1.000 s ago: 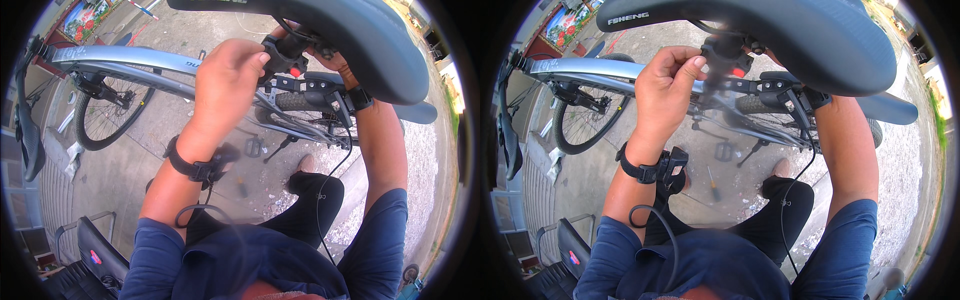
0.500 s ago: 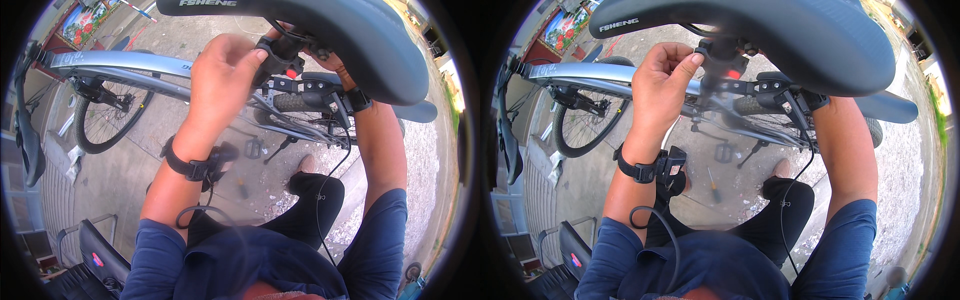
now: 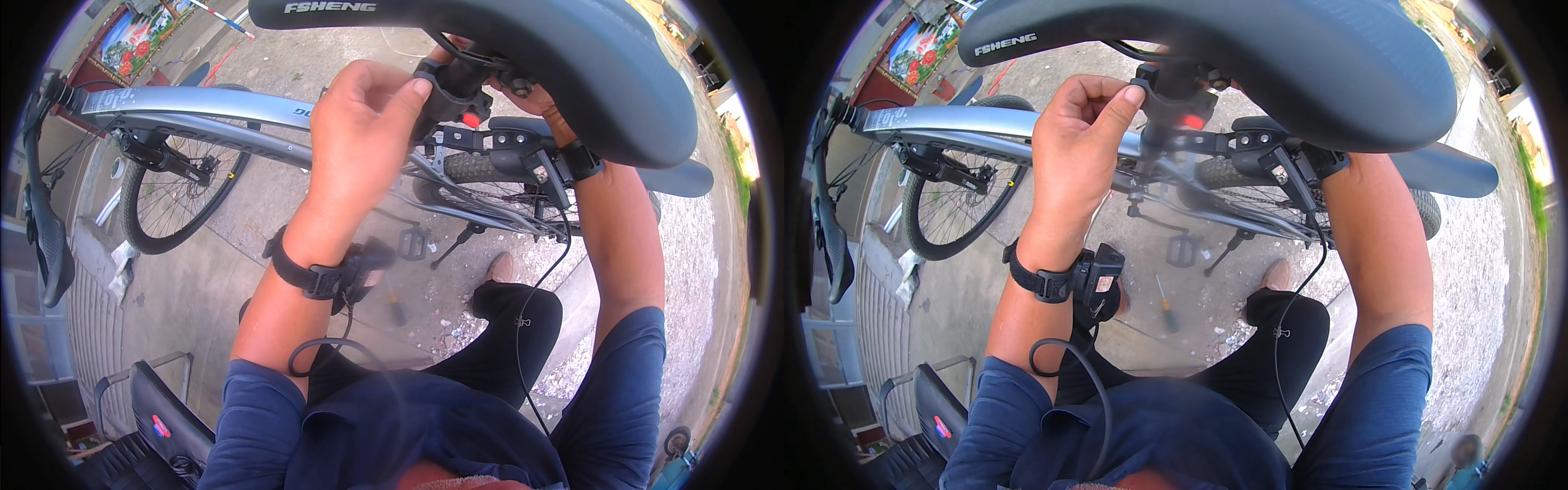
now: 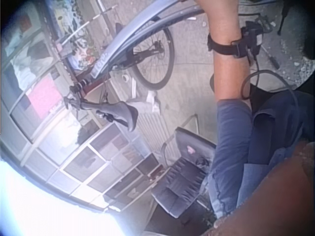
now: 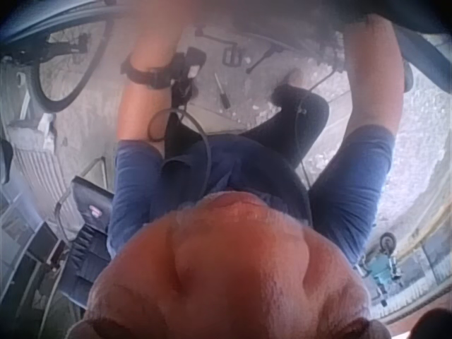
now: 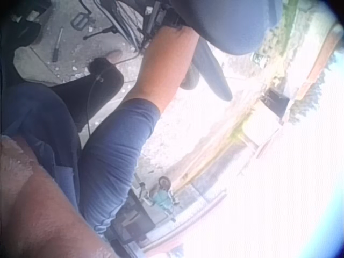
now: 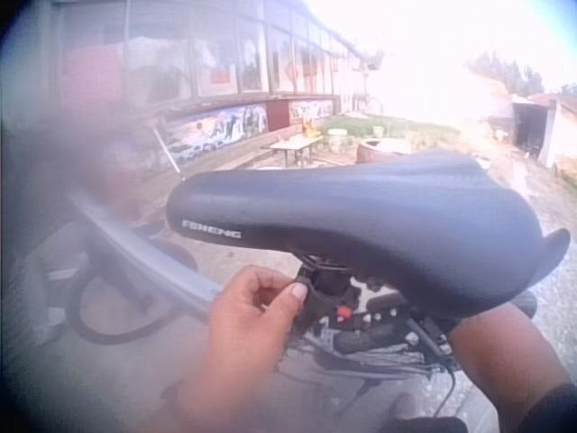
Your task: The person detaches a mounting bracket from a cable lock and secures it onto a bicycle seat post using a screwdriver.
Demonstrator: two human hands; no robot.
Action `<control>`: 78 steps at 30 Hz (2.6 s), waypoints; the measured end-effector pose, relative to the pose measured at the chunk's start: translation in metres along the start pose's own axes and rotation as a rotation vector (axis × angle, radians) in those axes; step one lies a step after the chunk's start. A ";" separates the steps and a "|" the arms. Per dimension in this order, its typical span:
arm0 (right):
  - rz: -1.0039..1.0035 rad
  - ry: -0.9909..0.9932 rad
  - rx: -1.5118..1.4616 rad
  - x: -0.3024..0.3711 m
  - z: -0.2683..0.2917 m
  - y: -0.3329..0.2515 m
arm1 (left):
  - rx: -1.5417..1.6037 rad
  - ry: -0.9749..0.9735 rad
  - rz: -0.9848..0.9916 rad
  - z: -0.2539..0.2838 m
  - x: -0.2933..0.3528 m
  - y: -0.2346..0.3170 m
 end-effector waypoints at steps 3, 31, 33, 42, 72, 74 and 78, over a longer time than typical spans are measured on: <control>0.004 -0.001 0.001 0.000 -0.001 0.000 | 0.019 0.003 0.050 0.000 0.002 0.000; 0.027 -0.012 0.022 0.002 -0.003 -0.003 | -0.188 -0.204 -0.112 0.008 -0.022 0.004; 0.027 -0.014 0.028 0.002 -0.004 -0.004 | -0.217 -0.205 -0.148 0.009 -0.023 0.005; 0.071 -0.075 0.122 0.006 -0.013 -0.009 | -0.345 -0.157 -0.368 0.011 -0.025 0.016; -0.199 0.291 0.377 0.032 -0.083 -0.023 | -0.133 -0.165 -0.278 0.055 0.015 -0.011; -0.193 0.310 0.446 0.036 -0.053 -0.016 | -0.240 -0.111 -0.319 0.086 0.041 -0.005; -0.238 0.313 0.407 0.039 -0.020 0.004 | -0.373 -0.094 -0.056 0.192 0.117 -0.035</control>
Point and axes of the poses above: each hand's wrist, its own x-axis away from the middle knuckle, its own z-axis out of the back of the hand, y = z × x, the point moved 5 cm from there along -x, towards the middle knuckle, and after that the axes turned 8 degrees about -x, right-handed, at the moved point
